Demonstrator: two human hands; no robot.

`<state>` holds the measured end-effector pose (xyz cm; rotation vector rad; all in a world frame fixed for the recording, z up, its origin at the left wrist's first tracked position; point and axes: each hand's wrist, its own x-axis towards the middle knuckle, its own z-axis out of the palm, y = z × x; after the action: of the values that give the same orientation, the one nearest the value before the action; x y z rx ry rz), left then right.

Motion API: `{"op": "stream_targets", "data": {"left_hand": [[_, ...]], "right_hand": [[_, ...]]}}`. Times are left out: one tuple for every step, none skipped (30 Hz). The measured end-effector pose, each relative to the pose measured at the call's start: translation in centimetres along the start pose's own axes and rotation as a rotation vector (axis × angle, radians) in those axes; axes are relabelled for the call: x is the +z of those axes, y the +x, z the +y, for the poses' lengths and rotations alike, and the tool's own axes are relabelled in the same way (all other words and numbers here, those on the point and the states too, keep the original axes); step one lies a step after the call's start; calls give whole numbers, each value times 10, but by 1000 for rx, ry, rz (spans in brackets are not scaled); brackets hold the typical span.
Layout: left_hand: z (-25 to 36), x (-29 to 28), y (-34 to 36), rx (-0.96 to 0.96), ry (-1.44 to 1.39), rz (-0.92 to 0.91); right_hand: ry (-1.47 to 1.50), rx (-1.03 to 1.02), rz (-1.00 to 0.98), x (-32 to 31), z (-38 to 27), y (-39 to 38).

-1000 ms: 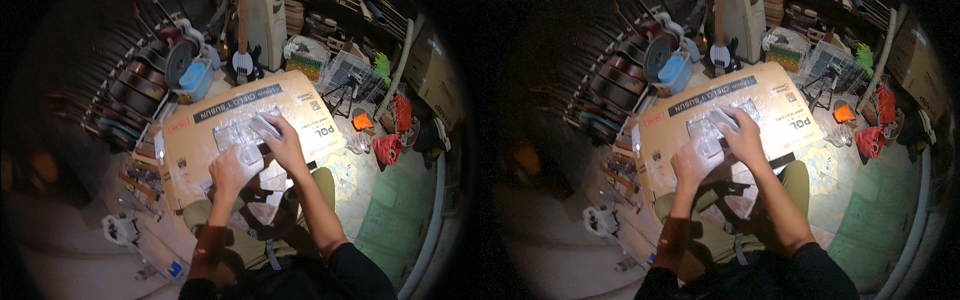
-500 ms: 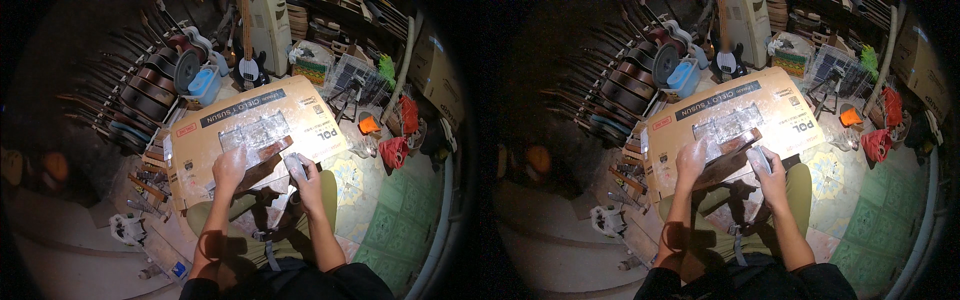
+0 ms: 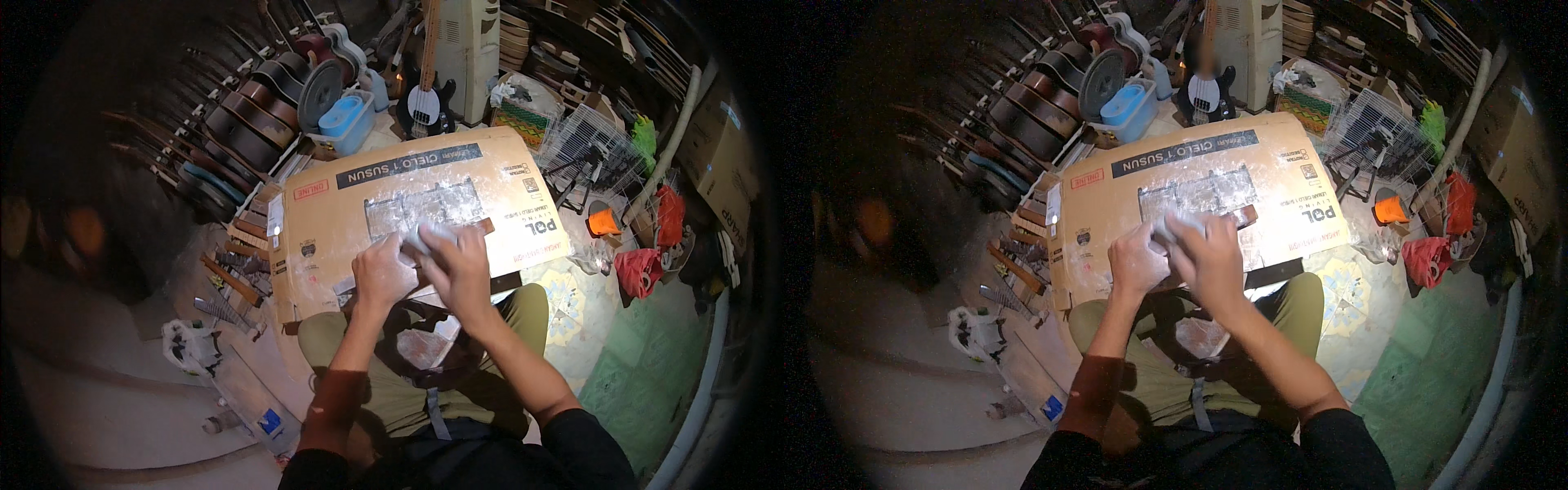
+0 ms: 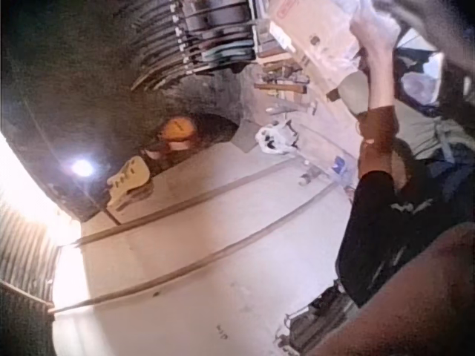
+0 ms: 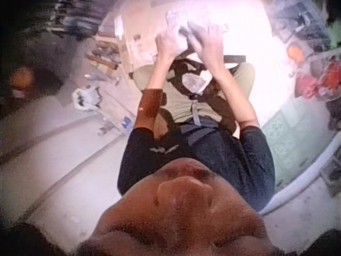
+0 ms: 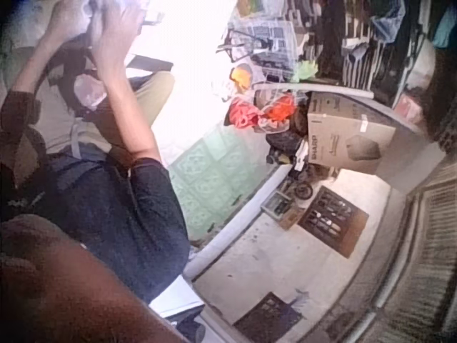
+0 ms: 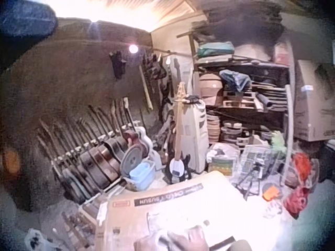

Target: The person sands the surface and edges of a wooden guitar body using a piece of sandpaper while it is positioned on a cardboard box.

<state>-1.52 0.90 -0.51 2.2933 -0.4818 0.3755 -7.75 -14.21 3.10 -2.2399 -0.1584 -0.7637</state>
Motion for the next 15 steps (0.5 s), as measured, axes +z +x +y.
{"op": "stream_targets", "data": {"left_hand": [[-2,-1,2,-14,-1,-5],[-4,-1,6,-30,41,-17],[-6,0,6,-45,82,-30],[-11,-5,5,-46,52,4],[-7,-4,8,-39,43,11],[-1,-5,10,8,33,43],[2,-3,4,37,25,58],[4,-2,5,-13,82,17],[3,0,-1,-21,70,-4],[-2,-3,0,-18,48,-7],[-4,-7,4,-8,24,2],[-8,-5,0,11,41,21],[-3,-2,-4,29,44,29],[-1,0,-3,21,41,53],[3,2,-1,14,38,76]], "right_hand": [[1,71,-23,6,4,12],[89,116,2,8,2,16],[88,123,-10,8,-3,4],[20,24,-7,9,-13,-11],[-74,-78,4,5,-14,-16],[-41,-85,56,4,-10,-9],[-46,-75,42,8,-4,-1],[21,46,45,12,0,13],[87,167,50,13,2,18],[-37,86,13,14,-2,12],[-83,-12,23,12,-10,-1],[-79,-34,10,9,-17,-10],[-89,-45,-8,3,-18,-18],[-22,-62,26,6,-9,-8],[-88,-28,-17,5,1,8]]}}
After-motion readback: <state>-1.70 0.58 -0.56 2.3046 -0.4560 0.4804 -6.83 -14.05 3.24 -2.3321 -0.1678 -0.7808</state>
